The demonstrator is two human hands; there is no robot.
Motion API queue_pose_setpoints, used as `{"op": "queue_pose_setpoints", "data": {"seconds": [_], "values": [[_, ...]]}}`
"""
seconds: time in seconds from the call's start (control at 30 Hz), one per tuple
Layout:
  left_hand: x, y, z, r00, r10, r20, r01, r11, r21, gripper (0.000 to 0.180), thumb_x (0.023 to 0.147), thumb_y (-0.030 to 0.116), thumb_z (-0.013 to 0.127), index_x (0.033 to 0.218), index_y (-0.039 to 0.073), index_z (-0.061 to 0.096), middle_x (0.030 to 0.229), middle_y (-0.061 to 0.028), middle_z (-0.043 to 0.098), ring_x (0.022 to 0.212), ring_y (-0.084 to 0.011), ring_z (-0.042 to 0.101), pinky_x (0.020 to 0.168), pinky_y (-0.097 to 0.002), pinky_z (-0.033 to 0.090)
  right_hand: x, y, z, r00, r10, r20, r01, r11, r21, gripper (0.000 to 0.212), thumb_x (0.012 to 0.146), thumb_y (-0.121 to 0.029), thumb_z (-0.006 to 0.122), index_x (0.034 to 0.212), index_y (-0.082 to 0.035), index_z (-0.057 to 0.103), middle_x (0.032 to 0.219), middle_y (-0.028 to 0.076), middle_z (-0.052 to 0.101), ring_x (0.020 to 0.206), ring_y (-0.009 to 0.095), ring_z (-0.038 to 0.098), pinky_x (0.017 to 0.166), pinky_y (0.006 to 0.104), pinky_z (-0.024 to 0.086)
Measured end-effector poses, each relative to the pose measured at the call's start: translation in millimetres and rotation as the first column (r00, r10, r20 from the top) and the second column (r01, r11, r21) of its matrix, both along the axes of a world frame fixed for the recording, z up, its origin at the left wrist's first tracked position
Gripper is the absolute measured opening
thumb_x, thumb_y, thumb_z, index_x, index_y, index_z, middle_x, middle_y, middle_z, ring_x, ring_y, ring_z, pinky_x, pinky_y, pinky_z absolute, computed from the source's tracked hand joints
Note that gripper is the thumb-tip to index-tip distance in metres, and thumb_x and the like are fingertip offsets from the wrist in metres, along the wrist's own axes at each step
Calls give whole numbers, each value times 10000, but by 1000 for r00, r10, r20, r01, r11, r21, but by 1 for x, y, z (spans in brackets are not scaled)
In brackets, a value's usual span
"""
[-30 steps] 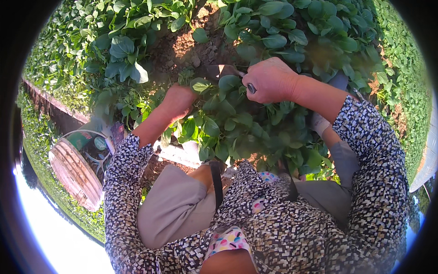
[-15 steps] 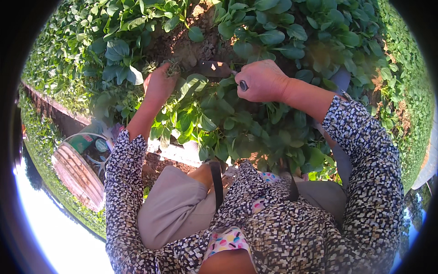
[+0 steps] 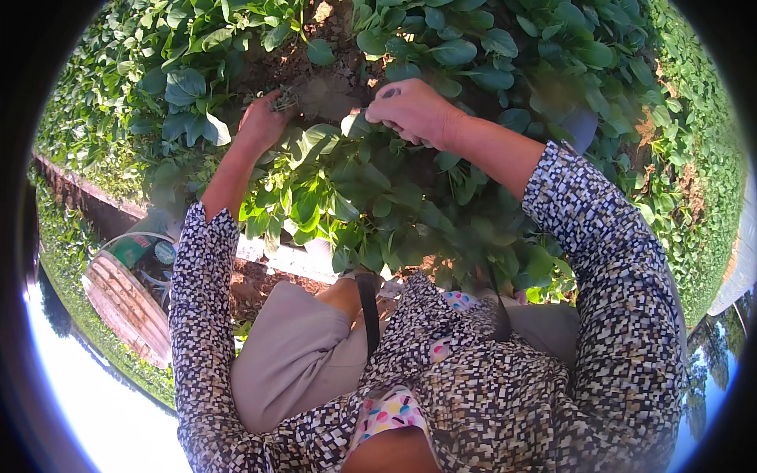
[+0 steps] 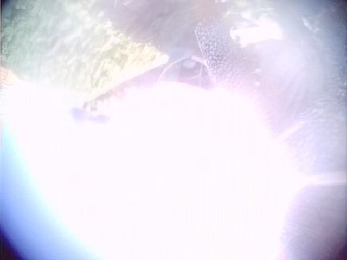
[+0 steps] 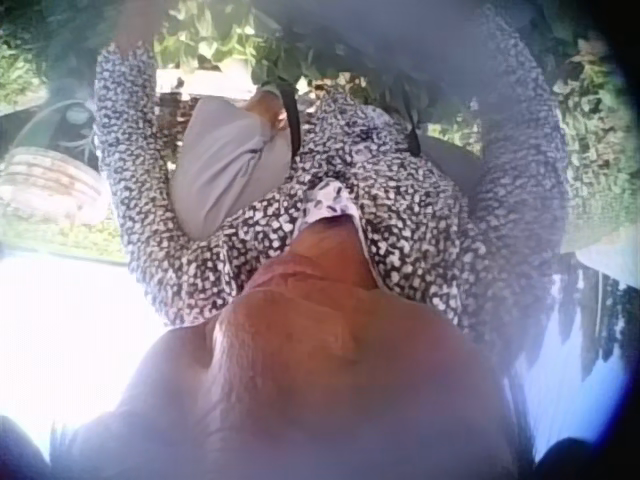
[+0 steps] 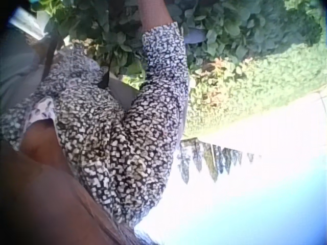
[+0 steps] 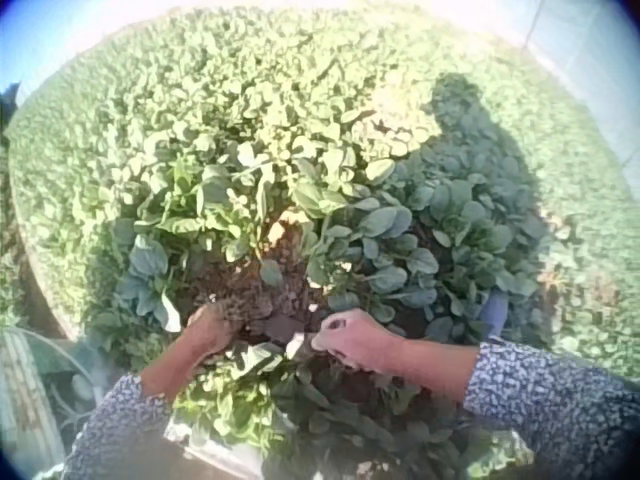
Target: The person harvests leafy green plants using a small hand trowel, digging them up by the roots and placing them into a bucket.
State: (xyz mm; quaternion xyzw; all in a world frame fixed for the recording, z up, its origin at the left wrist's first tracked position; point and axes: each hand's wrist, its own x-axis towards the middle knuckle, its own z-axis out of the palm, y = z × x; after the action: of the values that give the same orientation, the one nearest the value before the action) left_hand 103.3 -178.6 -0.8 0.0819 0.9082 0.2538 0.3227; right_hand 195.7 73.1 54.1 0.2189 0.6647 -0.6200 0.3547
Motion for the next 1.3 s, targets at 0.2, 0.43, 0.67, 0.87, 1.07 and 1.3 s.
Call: {"op": "queue_pose_setpoints", "data": {"seconds": [0.2,0.43,0.67,0.87,1.07,1.3], "values": [[-27,-33,-2,546,501,671,-834,403,378,199,920,179,612,1074,55,601,866,-54,648,661,-165,596,530,-264,444,-35,51,37,997,-76,-10,75,993,-91,177,832,-191,566,728,-55,521,563,-15,419,419,77,391,398,264,313],[9,43,-17,843,143,518,-465,677,571,376,862,120,663,1215,37,565,924,-28,657,725,-85,534,647,-253,442,-21,62,42,669,721,-182,-413,564,715,236,745,-233,607,663,-31,517,580,100,515,537,279,460,542,376,389],[41,101,-81,917,65,393,-141,976,166,398,833,315,653,1044,-21,631,906,-153,675,793,-235,645,716,-372,514,-11,66,72,402,909,-107,-398,279,874,173,719,-207,600,641,-63,543,657,110,543,654,343,553,575,424,437],[42,103,-20,539,248,805,-483,874,54,314,865,317,576,1056,78,646,870,-54,662,753,-206,617,708,-457,507,4,82,66,471,878,-90,-463,332,822,180,724,-207,597,636,-59,543,655,110,555,661,341,563,584,429,444],[37,73,-74,472,136,871,-634,739,228,289,888,301,538,1066,83,603,849,-41,618,717,-174,581,658,-368,479,4,85,61,585,800,-133,-411,434,802,188,729,-209,594,648,-49,539,659,123,554,668,352,549,597,428,444],[49,70,-54,842,-264,470,61,912,405,599,778,136,733,1324,42,506,1015,-86,675,876,-212,647,765,-329,514,7,97,59,624,764,-165,-390,488,781,193,731,-209,602,670,-39,534,659,126,544,661,352,530,603,421,440]]}}
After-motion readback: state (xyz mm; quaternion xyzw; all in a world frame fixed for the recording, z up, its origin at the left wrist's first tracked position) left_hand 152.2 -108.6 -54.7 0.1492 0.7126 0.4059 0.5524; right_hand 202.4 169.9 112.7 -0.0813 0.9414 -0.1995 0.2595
